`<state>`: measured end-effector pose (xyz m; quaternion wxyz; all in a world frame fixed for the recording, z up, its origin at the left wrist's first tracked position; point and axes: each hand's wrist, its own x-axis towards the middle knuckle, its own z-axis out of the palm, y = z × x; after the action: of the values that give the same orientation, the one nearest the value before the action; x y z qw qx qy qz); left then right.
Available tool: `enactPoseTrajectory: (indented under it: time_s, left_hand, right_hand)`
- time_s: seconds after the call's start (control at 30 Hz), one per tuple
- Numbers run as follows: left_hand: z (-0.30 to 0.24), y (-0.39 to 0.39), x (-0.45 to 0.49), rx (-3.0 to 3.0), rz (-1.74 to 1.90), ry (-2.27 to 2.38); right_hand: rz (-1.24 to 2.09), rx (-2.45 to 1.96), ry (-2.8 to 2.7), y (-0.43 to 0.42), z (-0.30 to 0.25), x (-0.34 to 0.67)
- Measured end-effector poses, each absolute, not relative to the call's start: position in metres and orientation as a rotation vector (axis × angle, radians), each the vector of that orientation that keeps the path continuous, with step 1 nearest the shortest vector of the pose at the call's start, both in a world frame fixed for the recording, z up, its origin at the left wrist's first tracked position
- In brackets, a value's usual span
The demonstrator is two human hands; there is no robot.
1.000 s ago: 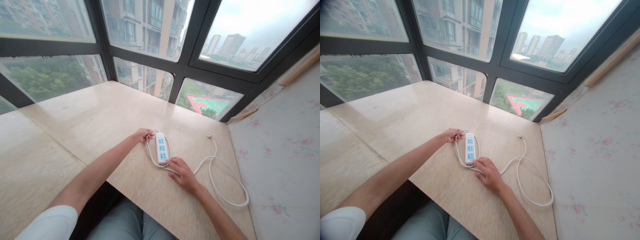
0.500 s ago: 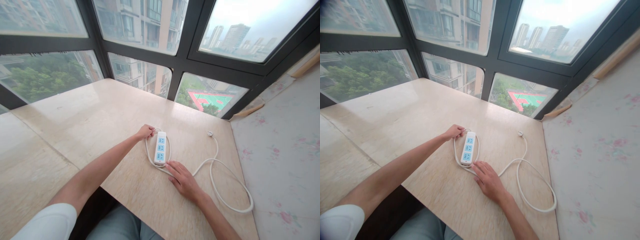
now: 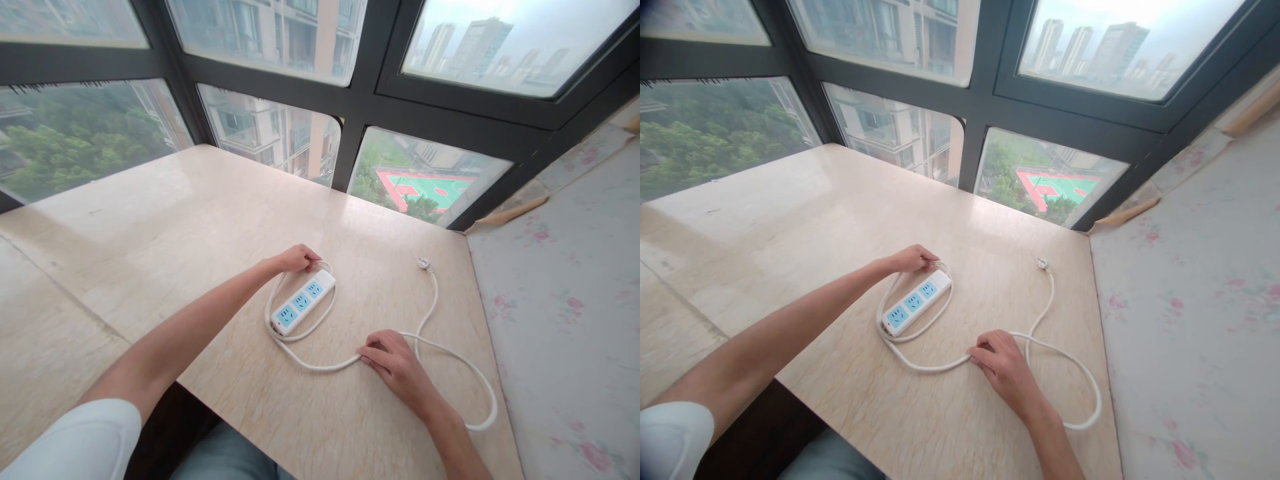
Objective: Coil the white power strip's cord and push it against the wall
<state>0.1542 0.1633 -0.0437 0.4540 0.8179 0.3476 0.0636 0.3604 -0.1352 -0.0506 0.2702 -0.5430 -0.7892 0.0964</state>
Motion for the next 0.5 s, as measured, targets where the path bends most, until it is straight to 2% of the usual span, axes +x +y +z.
enactPoseTrajectory:
  time_s: [0.17,0.5]
  left_hand:
    - [-0.046,0.150,0.172,2.105,0.058,0.572]
    - [-0.029,0.082,0.228,2.435,-0.141,0.030]
  right_hand:
    - [0.176,-1.536,-2.058,-0.126,-0.059,0.388]
    - [0.253,-1.553,-1.935,-0.120,-0.066,0.398]
